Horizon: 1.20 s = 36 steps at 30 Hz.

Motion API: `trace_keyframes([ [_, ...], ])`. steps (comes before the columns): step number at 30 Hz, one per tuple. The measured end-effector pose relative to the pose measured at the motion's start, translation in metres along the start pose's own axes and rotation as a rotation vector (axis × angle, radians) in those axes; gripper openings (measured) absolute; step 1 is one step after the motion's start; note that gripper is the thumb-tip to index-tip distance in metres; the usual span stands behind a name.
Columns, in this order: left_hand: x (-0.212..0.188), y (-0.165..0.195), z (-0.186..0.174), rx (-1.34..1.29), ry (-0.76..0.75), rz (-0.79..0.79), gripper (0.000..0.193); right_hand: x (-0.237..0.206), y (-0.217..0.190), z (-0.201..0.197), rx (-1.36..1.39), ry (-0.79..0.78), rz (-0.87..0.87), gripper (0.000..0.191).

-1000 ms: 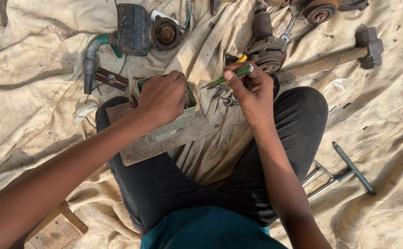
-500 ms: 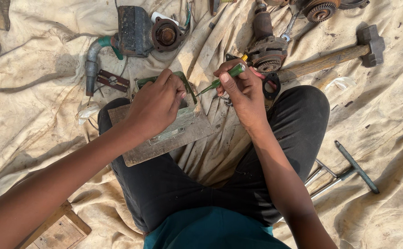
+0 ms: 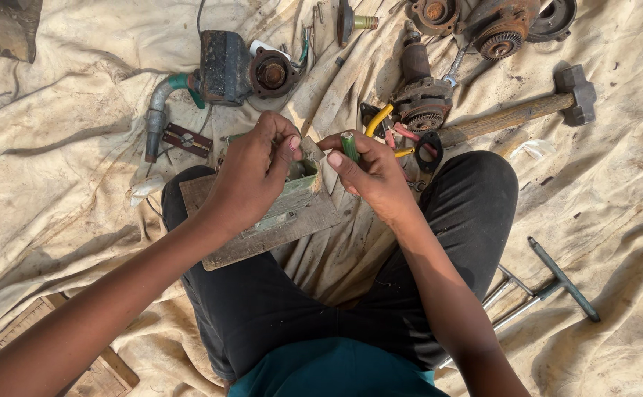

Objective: The person sits on a tarp and uses pliers and a screwdriver to remove a small metal piece from a motor housing and then scrape inside the housing. The person then picks up a circular metal part and examines it.

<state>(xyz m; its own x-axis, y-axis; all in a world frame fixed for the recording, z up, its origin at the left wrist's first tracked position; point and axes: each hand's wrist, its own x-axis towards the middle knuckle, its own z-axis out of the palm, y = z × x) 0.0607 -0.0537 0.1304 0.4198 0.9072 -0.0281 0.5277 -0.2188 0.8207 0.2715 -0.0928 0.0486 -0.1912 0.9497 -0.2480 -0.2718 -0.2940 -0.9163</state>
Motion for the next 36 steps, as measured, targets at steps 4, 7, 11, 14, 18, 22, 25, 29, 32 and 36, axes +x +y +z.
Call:
trace_keyframes([
  [4,-0.004,0.007,0.006,-0.059,-0.011,-0.038,0.016,-0.002,0.001,0.011,-0.073,-0.058,-0.22,0.019],
  [7,-0.004,0.01,0.009,-0.138,-0.004,0.015,0.023,-0.002,-0.002,0.011,-0.072,-0.022,-0.196,0.016],
  [11,-0.005,0.009,0.01,-0.132,-0.041,-0.144,0.034,-0.004,-0.006,0.01,-0.131,-0.01,-0.187,0.018],
  [14,-0.005,0.007,0.008,-0.183,-0.048,-0.032,0.027,-0.005,-0.008,0.011,-0.164,-0.024,-0.213,0.016],
  [18,-0.007,0.005,0.001,-0.169,-0.046,-0.012,0.022,-0.005,-0.007,0.007,-0.169,-0.024,-0.172,0.018],
  [22,-0.015,0.002,-0.012,0.09,-0.021,-0.057,0.027,-0.001,-0.001,0.0,0.082,-0.055,-0.13,0.013],
  [25,-0.024,-0.005,-0.022,0.354,0.129,0.04,0.029,0.007,0.001,-0.007,0.584,0.122,-0.04,0.018],
  [29,-0.042,-0.023,-0.02,0.491,0.285,0.033,0.03,0.011,-0.006,-0.014,0.806,0.241,-0.096,0.023],
  [32,-0.056,-0.04,-0.002,0.406,0.345,-0.011,0.043,0.023,-0.009,-0.004,0.683,0.268,-0.211,0.02],
  [36,-0.068,-0.06,0.024,0.197,0.406,-0.018,0.051,0.042,-0.005,0.025,0.499,-0.007,-0.236,0.02],
])
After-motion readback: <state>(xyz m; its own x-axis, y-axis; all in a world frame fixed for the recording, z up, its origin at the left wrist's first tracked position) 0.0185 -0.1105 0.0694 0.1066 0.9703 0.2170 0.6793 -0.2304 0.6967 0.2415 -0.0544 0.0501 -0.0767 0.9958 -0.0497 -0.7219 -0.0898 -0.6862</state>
